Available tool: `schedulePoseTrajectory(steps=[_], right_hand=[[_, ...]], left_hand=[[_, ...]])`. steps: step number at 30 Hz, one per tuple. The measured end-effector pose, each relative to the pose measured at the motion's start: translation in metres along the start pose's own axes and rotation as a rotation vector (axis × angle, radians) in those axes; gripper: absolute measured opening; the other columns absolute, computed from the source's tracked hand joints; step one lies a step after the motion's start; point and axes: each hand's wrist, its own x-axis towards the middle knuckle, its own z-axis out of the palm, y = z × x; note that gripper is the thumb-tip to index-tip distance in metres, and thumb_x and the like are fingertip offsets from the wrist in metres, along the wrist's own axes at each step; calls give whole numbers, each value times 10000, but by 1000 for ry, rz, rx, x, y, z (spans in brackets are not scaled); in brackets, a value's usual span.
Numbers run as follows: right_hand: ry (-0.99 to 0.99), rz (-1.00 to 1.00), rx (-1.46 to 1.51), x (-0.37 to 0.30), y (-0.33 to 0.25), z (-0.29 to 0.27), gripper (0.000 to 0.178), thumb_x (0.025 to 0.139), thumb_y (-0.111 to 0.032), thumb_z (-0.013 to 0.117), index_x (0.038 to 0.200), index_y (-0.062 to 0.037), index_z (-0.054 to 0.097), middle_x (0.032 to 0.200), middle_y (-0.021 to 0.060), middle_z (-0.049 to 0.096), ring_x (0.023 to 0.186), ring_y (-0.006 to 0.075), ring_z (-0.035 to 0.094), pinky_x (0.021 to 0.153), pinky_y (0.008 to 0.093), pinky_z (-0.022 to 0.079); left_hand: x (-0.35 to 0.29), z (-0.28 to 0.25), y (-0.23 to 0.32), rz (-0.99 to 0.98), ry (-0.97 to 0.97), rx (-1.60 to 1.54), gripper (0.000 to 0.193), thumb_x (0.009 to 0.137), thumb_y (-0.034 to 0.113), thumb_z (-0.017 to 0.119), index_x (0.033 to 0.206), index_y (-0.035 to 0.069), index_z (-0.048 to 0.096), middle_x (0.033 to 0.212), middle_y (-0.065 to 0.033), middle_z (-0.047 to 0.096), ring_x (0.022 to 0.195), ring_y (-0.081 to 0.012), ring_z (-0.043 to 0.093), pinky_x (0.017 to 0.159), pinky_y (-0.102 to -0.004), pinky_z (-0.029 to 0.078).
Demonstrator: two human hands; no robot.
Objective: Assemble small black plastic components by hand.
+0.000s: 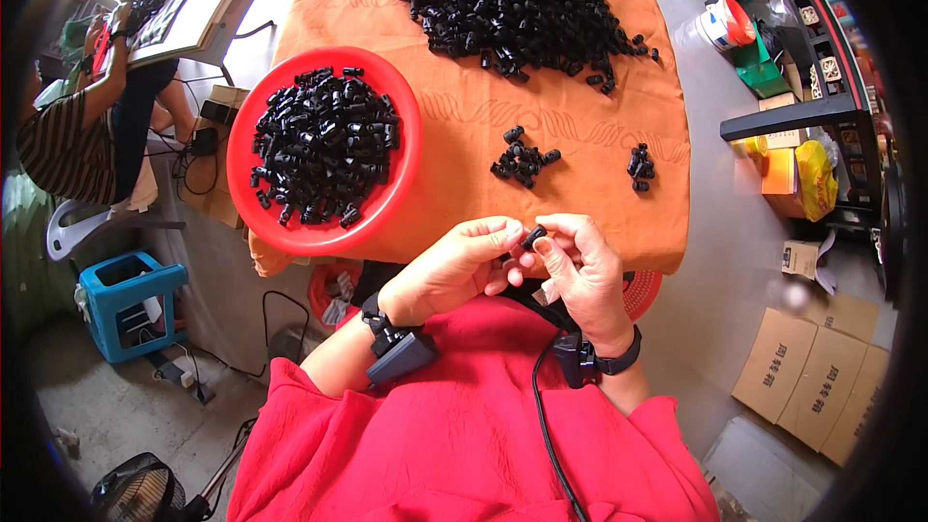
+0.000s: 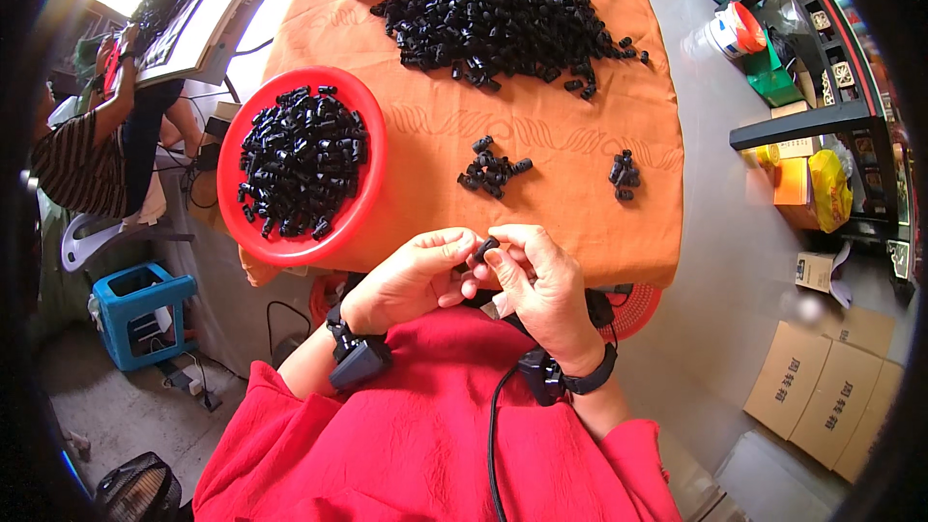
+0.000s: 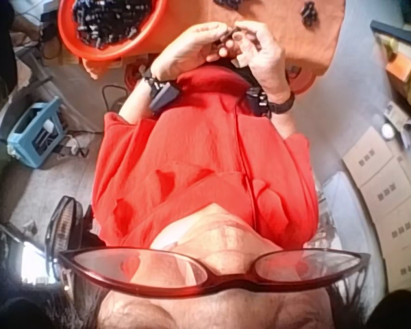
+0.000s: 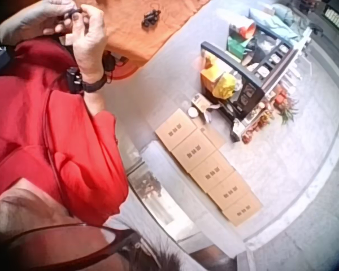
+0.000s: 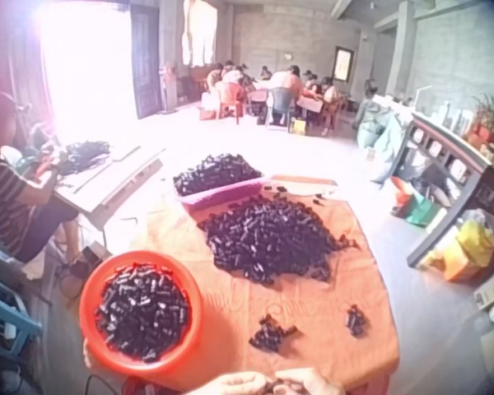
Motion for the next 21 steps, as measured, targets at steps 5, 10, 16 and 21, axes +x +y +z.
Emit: schedulePoseTrajectory(steps=[5, 10, 16, 21], right_hand=[[27, -124, -104, 3, 9, 1, 189, 969, -20, 601, 1157, -2, 618, 928, 70, 676, 749, 79, 662, 551, 219, 542], [47, -100, -115, 1, 1, 3, 207, 966, -19, 604, 1167, -7, 649, 935, 68, 676, 767, 94, 670, 582, 227, 554], [54, -88, -164, 0, 4, 3, 212, 956, -13, 614, 1165, -7, 649, 933, 78, 682, 773, 106, 676, 590, 243, 554], [85, -88, -184, 0, 9, 4, 157, 951, -20, 624, 1106, -6, 643, 893, 82, 687, 753, 124, 678, 623, 272, 554]], left_hand=[[3, -9, -8, 38, -87, -42, 160, 985, 220, 619, 998, 61, 610, 939, -42, 639, 786, -98, 616, 569, -190, 432], [2, -6, -9, 54, -74, -26, 148, 980, 201, 623, 1008, 57, 609, 954, -52, 636, 806, -98, 603, 582, -189, 429], [2, -7, -10, 66, -63, -3, 147, 973, 194, 634, 1012, 53, 615, 947, -46, 636, 801, -94, 595, 601, -195, 433], [2, -7, -10, 68, -33, 7, 151, 964, 201, 647, 994, 56, 617, 907, -36, 632, 785, -88, 584, 622, -196, 436]])
